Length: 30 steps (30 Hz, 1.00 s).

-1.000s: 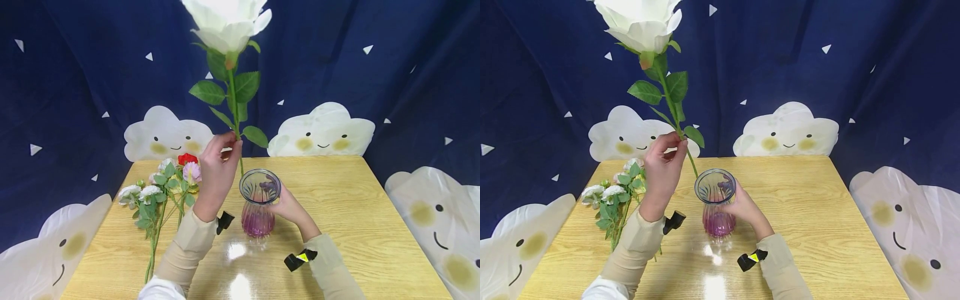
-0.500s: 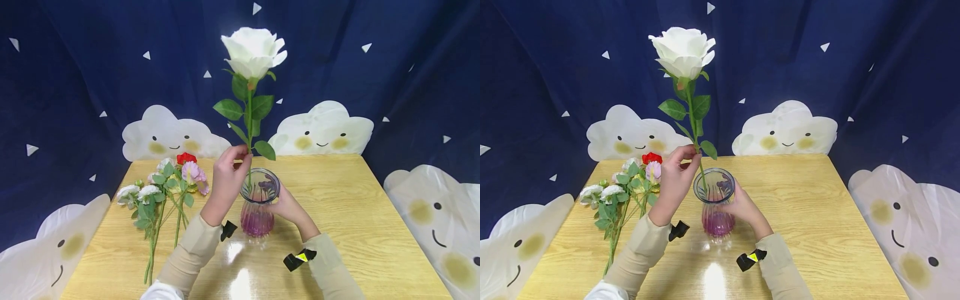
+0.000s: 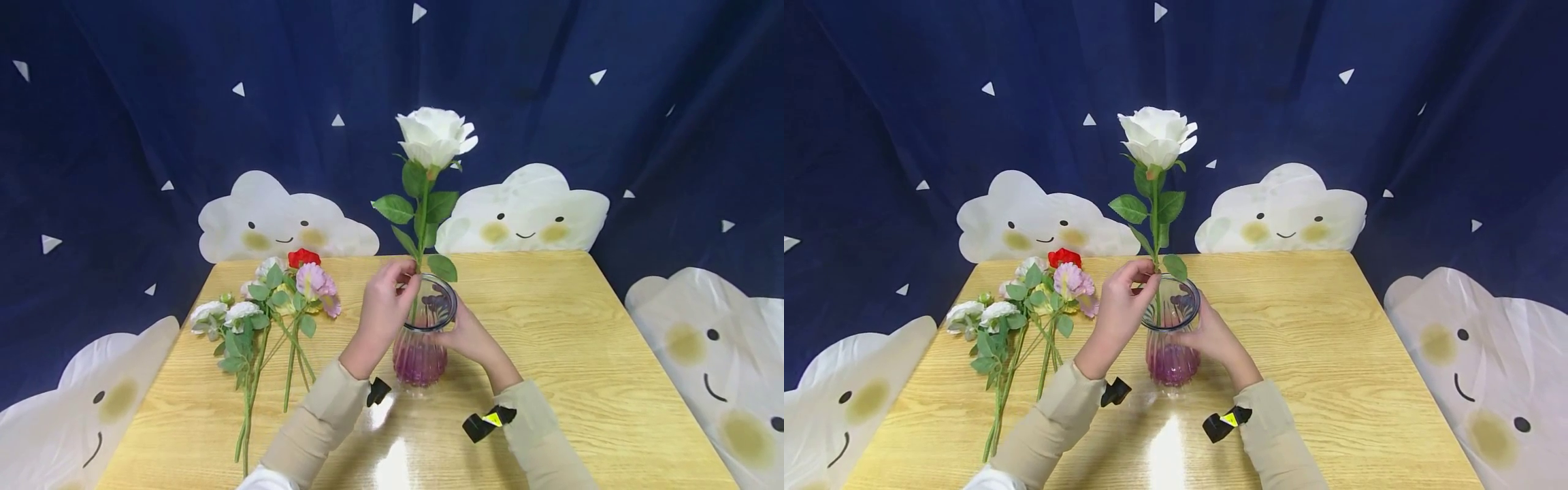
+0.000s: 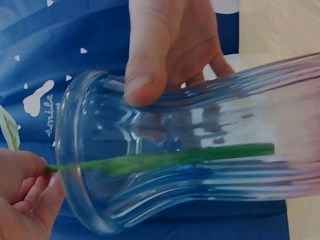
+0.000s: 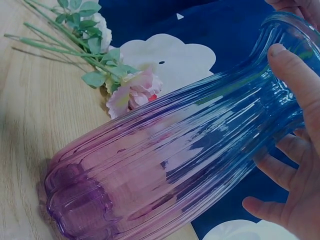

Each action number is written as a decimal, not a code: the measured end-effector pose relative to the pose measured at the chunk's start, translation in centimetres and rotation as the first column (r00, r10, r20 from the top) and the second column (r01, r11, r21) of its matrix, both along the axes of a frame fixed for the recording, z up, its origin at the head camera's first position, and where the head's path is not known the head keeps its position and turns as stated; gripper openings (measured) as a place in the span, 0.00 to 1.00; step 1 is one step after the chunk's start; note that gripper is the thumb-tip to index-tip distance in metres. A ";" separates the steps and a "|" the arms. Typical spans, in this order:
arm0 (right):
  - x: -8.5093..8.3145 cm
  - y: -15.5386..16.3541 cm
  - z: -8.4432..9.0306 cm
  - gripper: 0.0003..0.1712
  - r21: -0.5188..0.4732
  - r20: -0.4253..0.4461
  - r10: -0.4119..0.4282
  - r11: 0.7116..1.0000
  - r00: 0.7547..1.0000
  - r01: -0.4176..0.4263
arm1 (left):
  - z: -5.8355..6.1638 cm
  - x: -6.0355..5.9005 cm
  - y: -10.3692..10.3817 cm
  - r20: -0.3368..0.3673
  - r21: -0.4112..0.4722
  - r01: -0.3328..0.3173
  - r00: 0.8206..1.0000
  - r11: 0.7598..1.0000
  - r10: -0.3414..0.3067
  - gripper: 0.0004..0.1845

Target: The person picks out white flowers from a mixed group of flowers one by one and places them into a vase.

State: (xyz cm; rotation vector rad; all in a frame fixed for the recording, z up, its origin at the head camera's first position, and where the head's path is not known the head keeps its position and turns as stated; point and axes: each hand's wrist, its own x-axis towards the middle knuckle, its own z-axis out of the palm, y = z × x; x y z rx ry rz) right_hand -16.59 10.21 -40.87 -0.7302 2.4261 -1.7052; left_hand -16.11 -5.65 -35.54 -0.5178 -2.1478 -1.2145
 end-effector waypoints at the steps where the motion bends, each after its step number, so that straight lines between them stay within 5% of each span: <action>1: 0.0 0.0 0.0 0.52 -0.001 -0.007 0.002 1.000 1.000 -0.002 | -0.1 0.0 0.1 0.011 -0.002 -0.004 1.000 1.000 0.004 0.04; 9: 0.2 -0.1 0.6 0.50 0.023 0.011 -0.021 1.000 1.000 0.020 | -0.5 0.5 0.3 0.096 -0.034 -0.016 0.995 0.999 0.019 0.04; 16: 0.2 -0.2 0.0 0.49 -0.049 0.035 -0.009 0.999 0.999 0.011 | -0.9 1.0 0.1 0.149 -0.106 -0.076 0.985 0.992 0.091 0.04; 23: 0.3 -0.3 0.1 0.48 -0.049 0.014 -0.005 0.999 1.000 0.006 | -1.1 1.2 -0.4 0.007 -0.259 -0.266 0.961 0.929 0.277 0.04; 30: 0.2 -0.2 0.1 0.51 -0.071 0.012 0.018 0.997 1.000 -0.017 | -1.6 0.8 -1.1 -0.033 -0.238 -0.288 0.957 0.928 0.288 0.03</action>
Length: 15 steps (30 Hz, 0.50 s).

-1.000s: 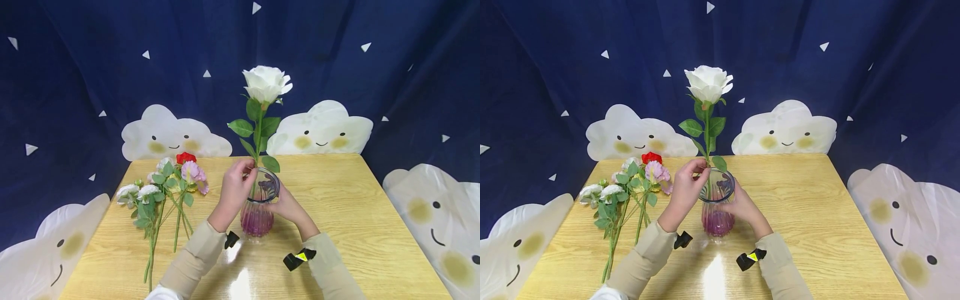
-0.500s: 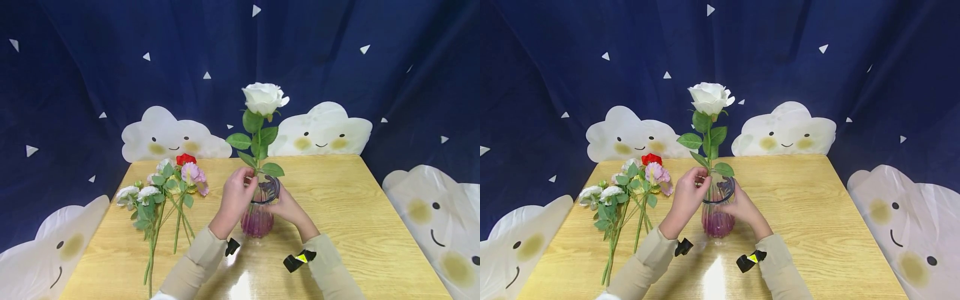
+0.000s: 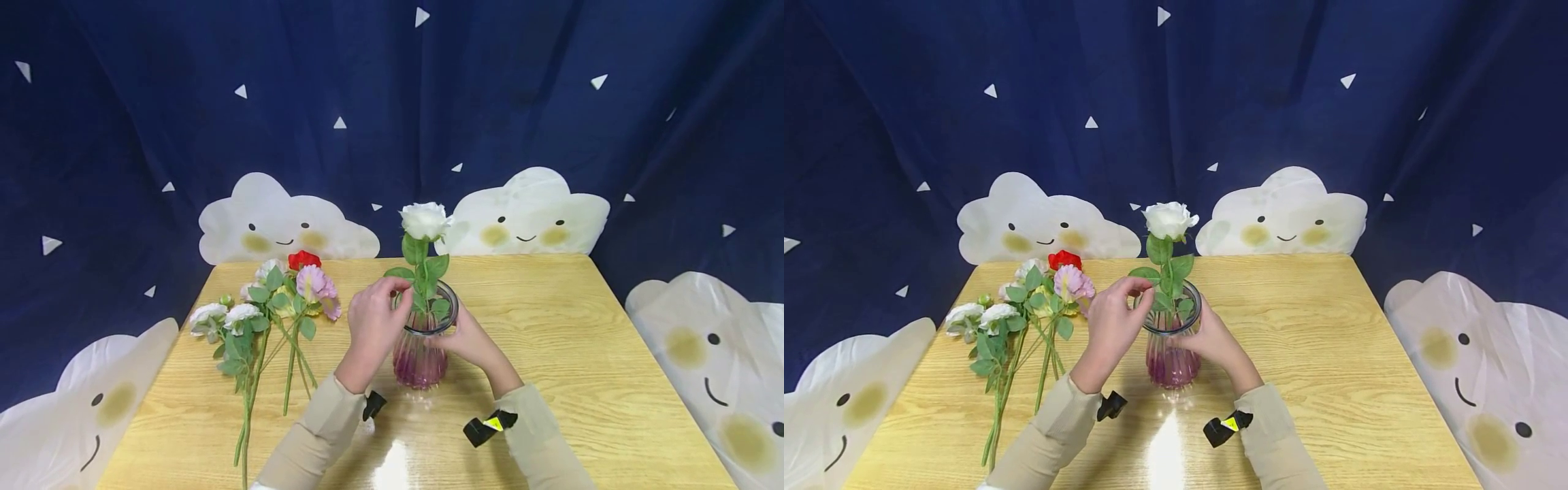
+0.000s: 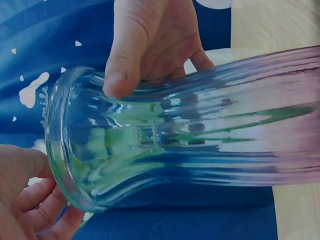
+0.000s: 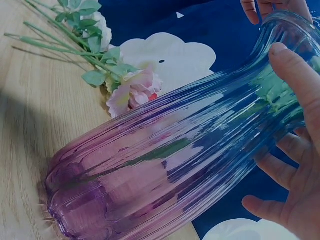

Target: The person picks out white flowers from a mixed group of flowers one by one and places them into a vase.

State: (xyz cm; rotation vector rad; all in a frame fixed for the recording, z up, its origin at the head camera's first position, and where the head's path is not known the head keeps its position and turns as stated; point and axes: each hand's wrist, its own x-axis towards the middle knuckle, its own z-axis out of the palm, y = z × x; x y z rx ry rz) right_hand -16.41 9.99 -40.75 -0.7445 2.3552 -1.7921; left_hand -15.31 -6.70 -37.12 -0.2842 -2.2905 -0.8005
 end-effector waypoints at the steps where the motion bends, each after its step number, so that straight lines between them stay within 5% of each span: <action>1: 0.0 0.0 0.0 0.51 -0.003 -0.002 0.004 1.000 1.000 -0.004 | -0.1 0.0 -0.1 0.003 0.000 -0.002 1.000 1.000 0.002 0.03; 15: -0.1 0.1 0.0 0.53 -0.025 -0.002 0.015 1.000 1.000 -0.015 | -0.8 -0.9 -1.5 0.074 0.017 -0.017 0.997 1.000 0.016 0.06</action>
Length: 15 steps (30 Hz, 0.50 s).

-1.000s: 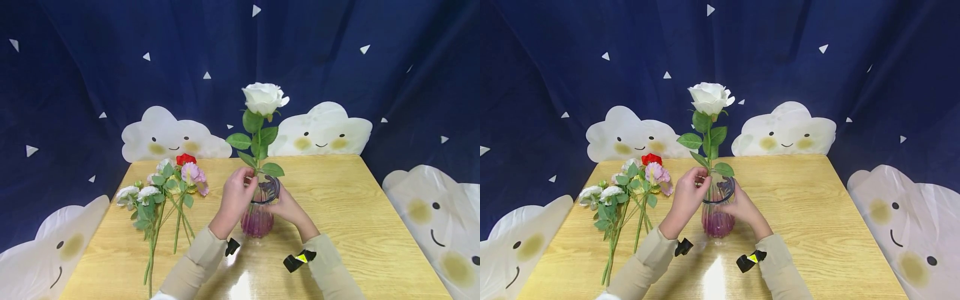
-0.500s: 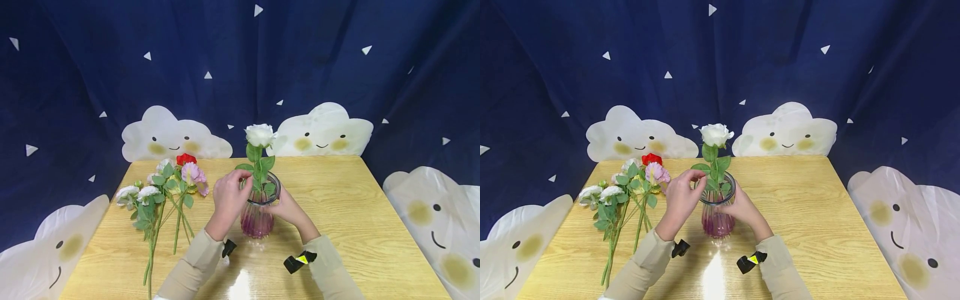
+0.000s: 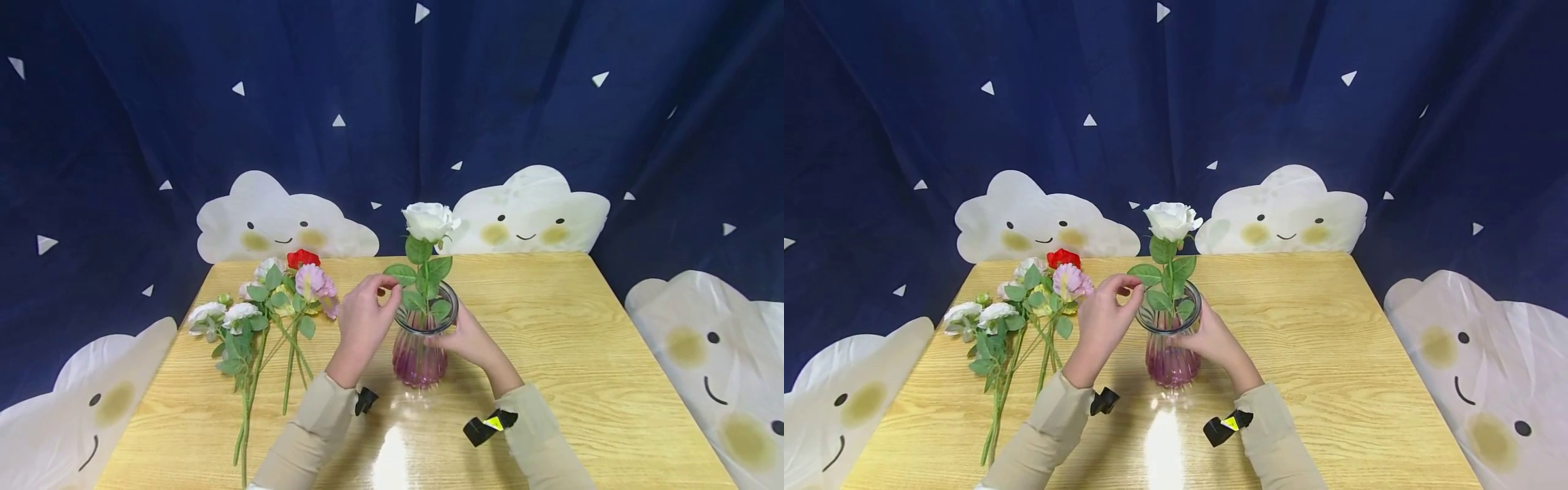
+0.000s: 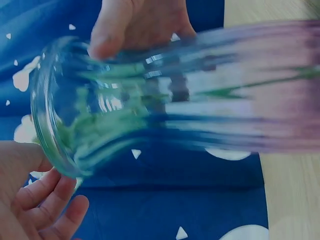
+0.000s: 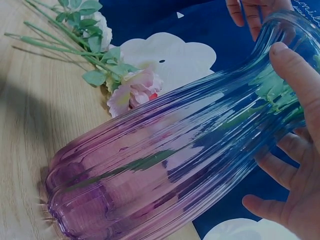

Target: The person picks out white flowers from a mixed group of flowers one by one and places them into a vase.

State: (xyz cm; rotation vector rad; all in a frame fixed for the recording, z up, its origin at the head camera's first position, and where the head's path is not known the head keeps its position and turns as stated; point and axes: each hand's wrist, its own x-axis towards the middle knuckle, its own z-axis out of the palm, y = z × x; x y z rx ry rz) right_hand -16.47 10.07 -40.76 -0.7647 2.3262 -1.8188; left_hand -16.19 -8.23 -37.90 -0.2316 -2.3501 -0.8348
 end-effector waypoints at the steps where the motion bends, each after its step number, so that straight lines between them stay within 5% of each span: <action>1: 0.0 0.0 0.0 0.54 -0.001 -0.002 0.001 1.000 1.000 -0.001 | -0.1 -0.1 -0.2 0.010 -0.003 -0.007 1.000 1.000 0.007 0.06; 12: 0.0 -0.1 0.0 0.53 0.037 0.018 -0.022 0.999 1.000 0.022 | -1.2 -0.4 -2.9 0.121 -0.070 -0.119 0.985 0.990 0.127 0.07; 15: -0.6 0.1 -1.2 0.54 0.038 0.013 -0.028 0.999 1.000 0.028 | -1.4 -0.4 -3.5 0.146 -0.081 -0.127 0.980 0.989 0.137 0.08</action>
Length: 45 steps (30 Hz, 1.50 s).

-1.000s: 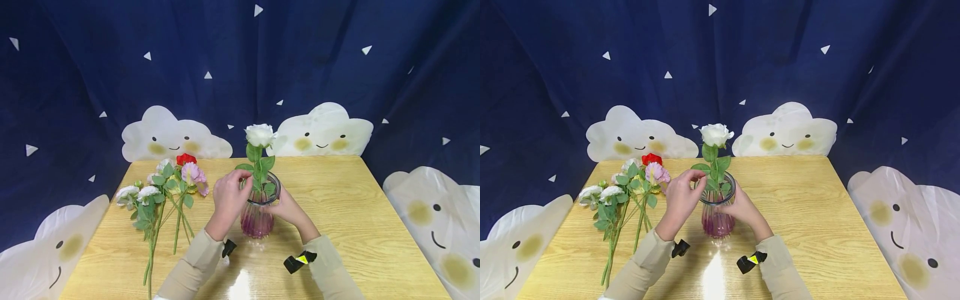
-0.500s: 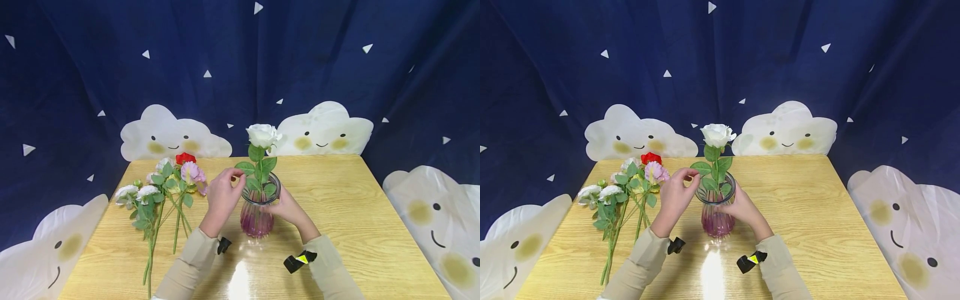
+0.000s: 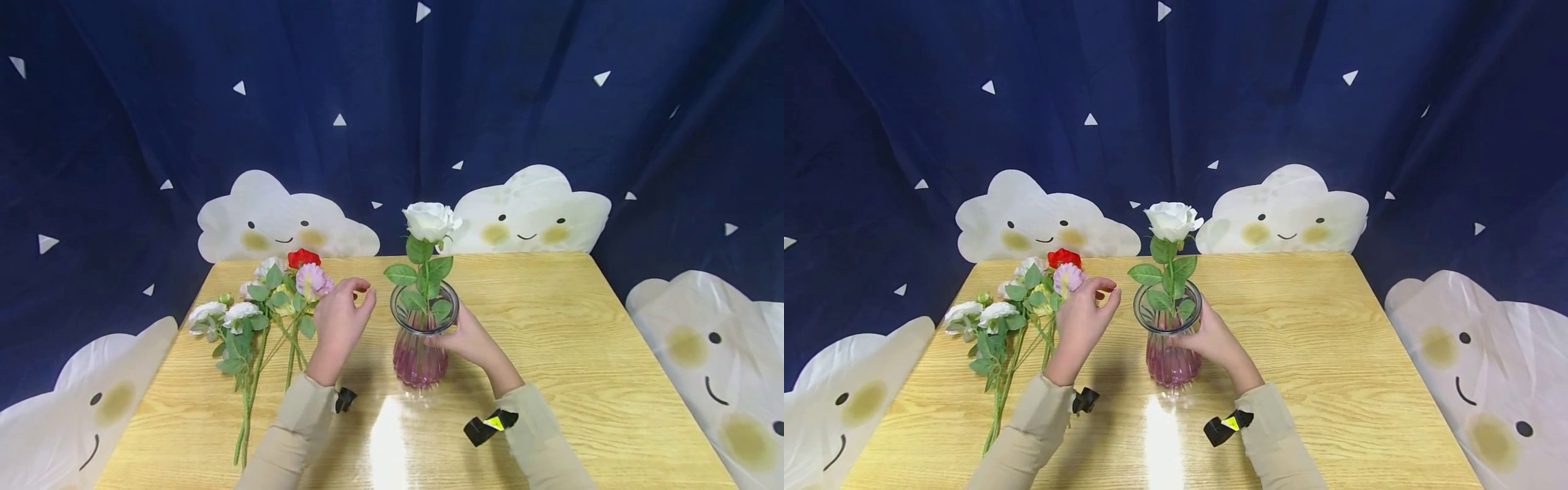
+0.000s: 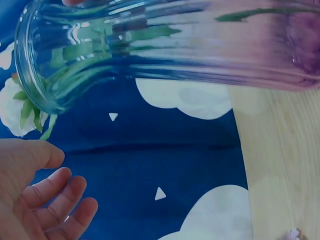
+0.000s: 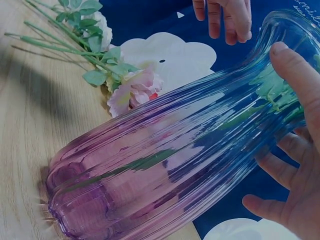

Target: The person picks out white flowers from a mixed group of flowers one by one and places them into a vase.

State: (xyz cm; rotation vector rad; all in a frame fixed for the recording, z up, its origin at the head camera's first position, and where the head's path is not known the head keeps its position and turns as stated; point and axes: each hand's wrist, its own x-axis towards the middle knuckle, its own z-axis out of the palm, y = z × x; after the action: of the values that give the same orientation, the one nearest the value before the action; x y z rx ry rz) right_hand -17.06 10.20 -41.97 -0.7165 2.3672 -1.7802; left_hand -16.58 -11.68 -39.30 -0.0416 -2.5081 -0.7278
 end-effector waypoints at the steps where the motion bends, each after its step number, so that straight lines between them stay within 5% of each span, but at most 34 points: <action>1: -0.2 0.1 -0.4 0.54 0.000 -0.004 0.001 1.000 1.000 -0.001 | -0.1 0.0 -0.2 0.011 0.000 -0.002 1.000 1.000 0.002 0.08; 10: -0.8 0.3 -1.6 0.55 -0.016 -0.044 0.019 1.000 0.999 -0.020 | -0.8 0.2 -1.7 0.125 -0.001 -0.014 0.992 1.000 0.014 0.09; 20: -0.7 0.3 -1.6 0.55 -0.001 -0.023 0.007 1.000 1.000 -0.007 | -3.0 0.1 -4.3 0.193 0.014 -0.067 0.979 0.998 0.063 0.09; 29: 0.4 -0.1 0.6 0.54 -0.013 0.017 0.013 1.000 1.000 -0.013 | -4.7 -0.2 -7.0 0.336 -0.040 -0.113 0.934 0.993 0.119 0.12; 35: -0.3 0.2 -0.7 0.56 -0.008 -0.005 0.008 1.000 1.000 -0.008 | -5.8 0.2 -9.0 0.365 -0.044 -0.149 0.918 0.988 0.155 0.11; 45: -0.7 0.4 -1.6 0.55 -0.012 -0.029 0.005 1.000 1.000 -0.005 | -6.9 1.2 -11.5 0.460 -0.022 -0.241 0.859 0.970 0.224 0.12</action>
State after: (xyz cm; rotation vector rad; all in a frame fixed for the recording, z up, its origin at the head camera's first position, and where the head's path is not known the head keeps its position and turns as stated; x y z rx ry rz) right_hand -17.73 10.59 -43.55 -0.7544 2.3728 -1.7959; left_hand -15.39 -23.22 -46.16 0.4980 -2.8719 -0.7484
